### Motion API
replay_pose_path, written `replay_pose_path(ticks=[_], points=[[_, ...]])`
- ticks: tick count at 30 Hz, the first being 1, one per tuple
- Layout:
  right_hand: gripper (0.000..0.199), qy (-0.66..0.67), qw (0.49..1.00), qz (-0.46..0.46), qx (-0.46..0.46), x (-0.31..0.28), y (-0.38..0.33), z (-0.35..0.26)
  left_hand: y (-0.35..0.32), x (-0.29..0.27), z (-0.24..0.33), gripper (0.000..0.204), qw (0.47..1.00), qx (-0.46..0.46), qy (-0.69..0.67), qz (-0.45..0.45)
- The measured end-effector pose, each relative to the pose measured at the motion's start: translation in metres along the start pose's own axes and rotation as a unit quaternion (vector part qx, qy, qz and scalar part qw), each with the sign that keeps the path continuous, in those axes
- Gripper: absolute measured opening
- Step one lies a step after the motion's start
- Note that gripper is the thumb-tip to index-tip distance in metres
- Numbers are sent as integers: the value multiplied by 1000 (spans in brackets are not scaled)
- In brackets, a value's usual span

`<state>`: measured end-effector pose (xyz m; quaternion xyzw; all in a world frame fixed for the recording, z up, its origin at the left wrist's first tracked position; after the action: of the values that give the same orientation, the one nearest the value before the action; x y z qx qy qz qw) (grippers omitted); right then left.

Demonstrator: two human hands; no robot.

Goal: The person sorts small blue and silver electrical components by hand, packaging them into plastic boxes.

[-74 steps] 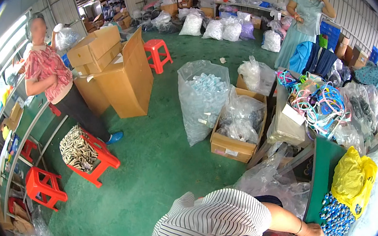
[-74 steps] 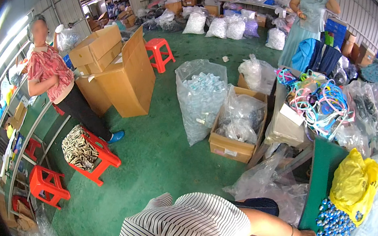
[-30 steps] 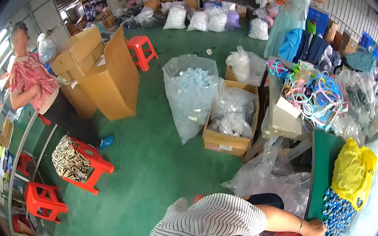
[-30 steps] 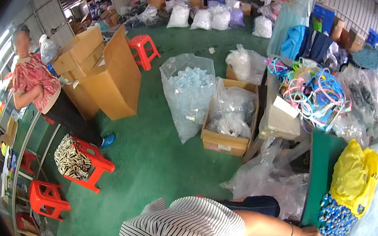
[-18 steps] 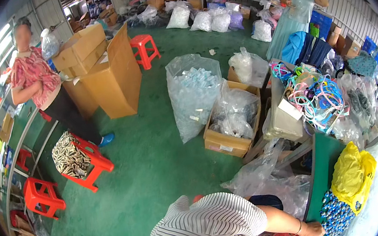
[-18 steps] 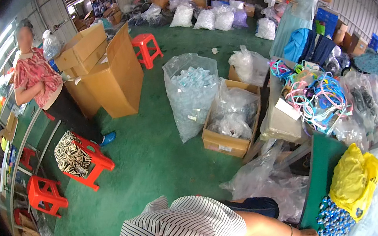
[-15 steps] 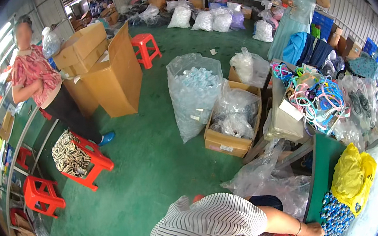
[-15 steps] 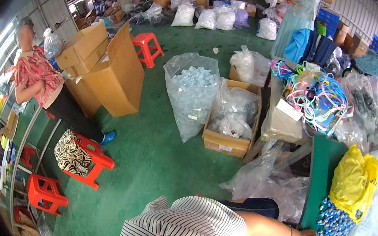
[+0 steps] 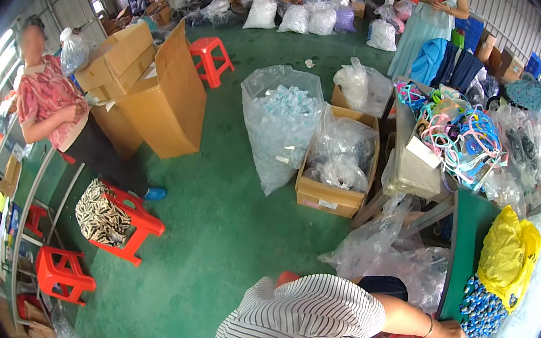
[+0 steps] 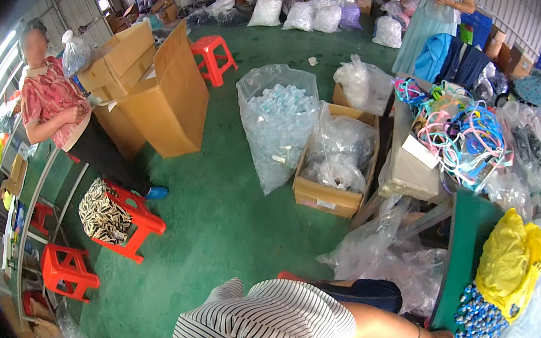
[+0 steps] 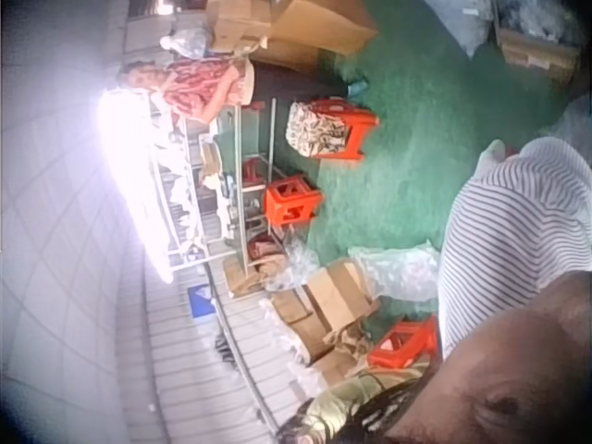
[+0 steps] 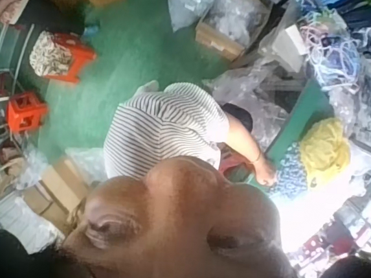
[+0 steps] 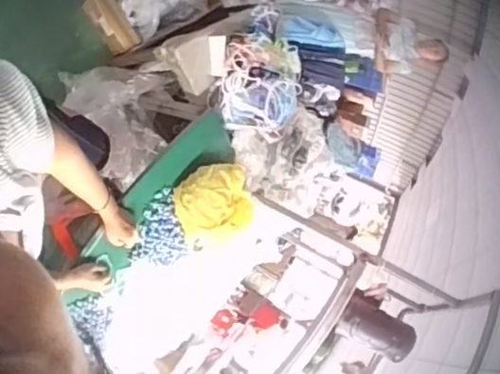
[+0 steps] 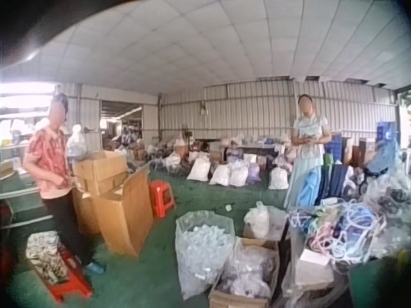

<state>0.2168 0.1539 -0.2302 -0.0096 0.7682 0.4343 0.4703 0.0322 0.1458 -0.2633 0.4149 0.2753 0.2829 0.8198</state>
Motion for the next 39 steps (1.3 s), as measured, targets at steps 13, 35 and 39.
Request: replay_pose_path(ticks=[13, 35, 39], points=[[15, -17, 998, 43, -42, 9, -4, 18, 0, 2, -2, 13, 999, 33, 28, -1], [22, 190, 945, 196, -181, 11, -3, 10, -8, 15, -17, 6, 999, -9, 52, 1], [21, -17, 1000, -15, 17, 14, -5, 25, -4, 15, -8, 9, 999, 4, 40, -6]])
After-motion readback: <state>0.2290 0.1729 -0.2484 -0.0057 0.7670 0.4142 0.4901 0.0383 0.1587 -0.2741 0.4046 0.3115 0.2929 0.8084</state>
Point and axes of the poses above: each hand's wrist, its own y-axis towards the middle knuckle, its own x-axis out of the palm, z = x × y, the point moved 4 cm from there along y, towards the middle knuckle, and after that the axes turned 9 degrees about z, right-handed, at the moved point
